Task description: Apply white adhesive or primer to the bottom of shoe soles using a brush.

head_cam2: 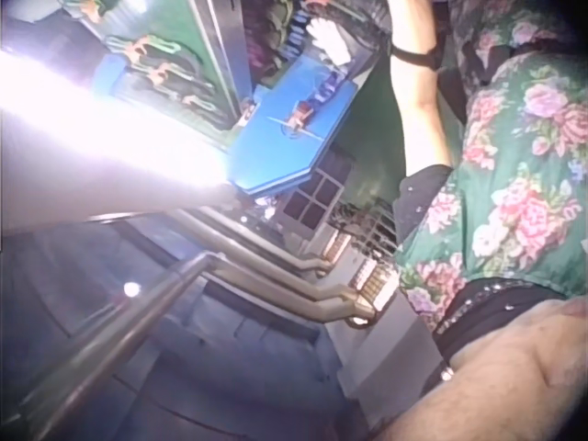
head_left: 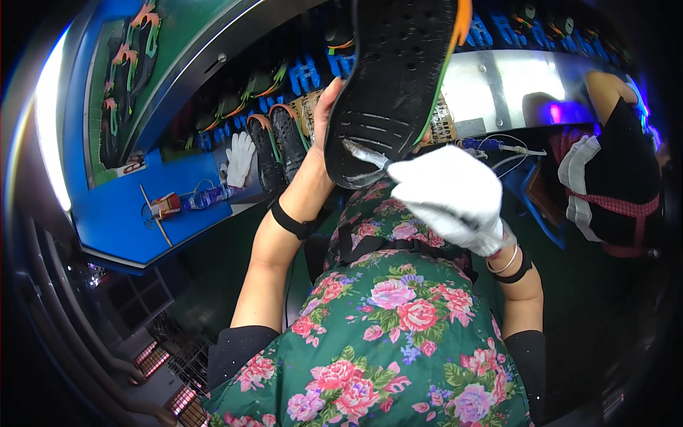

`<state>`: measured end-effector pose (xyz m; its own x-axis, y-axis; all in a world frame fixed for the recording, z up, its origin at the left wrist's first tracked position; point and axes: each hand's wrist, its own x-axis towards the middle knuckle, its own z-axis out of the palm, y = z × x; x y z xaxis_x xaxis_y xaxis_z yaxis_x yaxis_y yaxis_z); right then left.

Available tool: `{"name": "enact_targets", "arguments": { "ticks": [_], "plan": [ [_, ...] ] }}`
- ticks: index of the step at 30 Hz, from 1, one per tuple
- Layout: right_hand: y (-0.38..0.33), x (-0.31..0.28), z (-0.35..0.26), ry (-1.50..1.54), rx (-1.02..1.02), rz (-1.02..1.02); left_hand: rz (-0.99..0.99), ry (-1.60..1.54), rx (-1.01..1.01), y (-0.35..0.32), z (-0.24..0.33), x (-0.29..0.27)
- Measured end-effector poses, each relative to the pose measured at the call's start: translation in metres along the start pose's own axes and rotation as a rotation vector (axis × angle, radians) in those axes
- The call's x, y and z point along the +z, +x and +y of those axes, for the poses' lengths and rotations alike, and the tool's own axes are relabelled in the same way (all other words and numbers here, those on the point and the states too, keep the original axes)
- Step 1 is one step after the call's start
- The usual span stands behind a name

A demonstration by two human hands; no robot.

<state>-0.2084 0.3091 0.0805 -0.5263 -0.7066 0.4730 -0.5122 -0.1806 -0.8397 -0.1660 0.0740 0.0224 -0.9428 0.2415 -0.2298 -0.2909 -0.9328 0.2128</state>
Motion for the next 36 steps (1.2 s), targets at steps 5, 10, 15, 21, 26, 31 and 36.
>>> {"name": "enact_targets", "arguments": {
  "ticks": [5,10,15,21,26,31,36],
  "plan": [
    [-0.004,0.007,-0.011,0.025,-0.138,-0.193,0.101,0.084,-0.023,0.000,0.013,0.001],
    [0.003,-0.004,-0.002,-0.003,-0.088,-0.036,-0.008,0.009,-0.130,0.001,0.030,0.005],
    [-0.004,0.007,-0.004,-0.175,-0.200,-0.225,0.076,0.091,-0.192,0.013,0.037,0.025],
    [0.023,0.005,-0.003,-0.023,-0.038,0.011,-0.004,0.040,-0.163,0.012,0.052,0.009],
    [0.020,0.014,-0.003,0.429,0.225,0.020,0.147,0.047,-0.112,0.011,0.041,0.016],
    [0.055,-0.017,0.011,-0.133,0.130,0.139,0.033,-0.205,-0.095,-0.003,0.010,-0.005],
    [0.077,-0.019,0.017,-0.443,-0.039,0.199,0.000,-0.194,-0.081,-0.016,0.006,0.006]
  ]
}}
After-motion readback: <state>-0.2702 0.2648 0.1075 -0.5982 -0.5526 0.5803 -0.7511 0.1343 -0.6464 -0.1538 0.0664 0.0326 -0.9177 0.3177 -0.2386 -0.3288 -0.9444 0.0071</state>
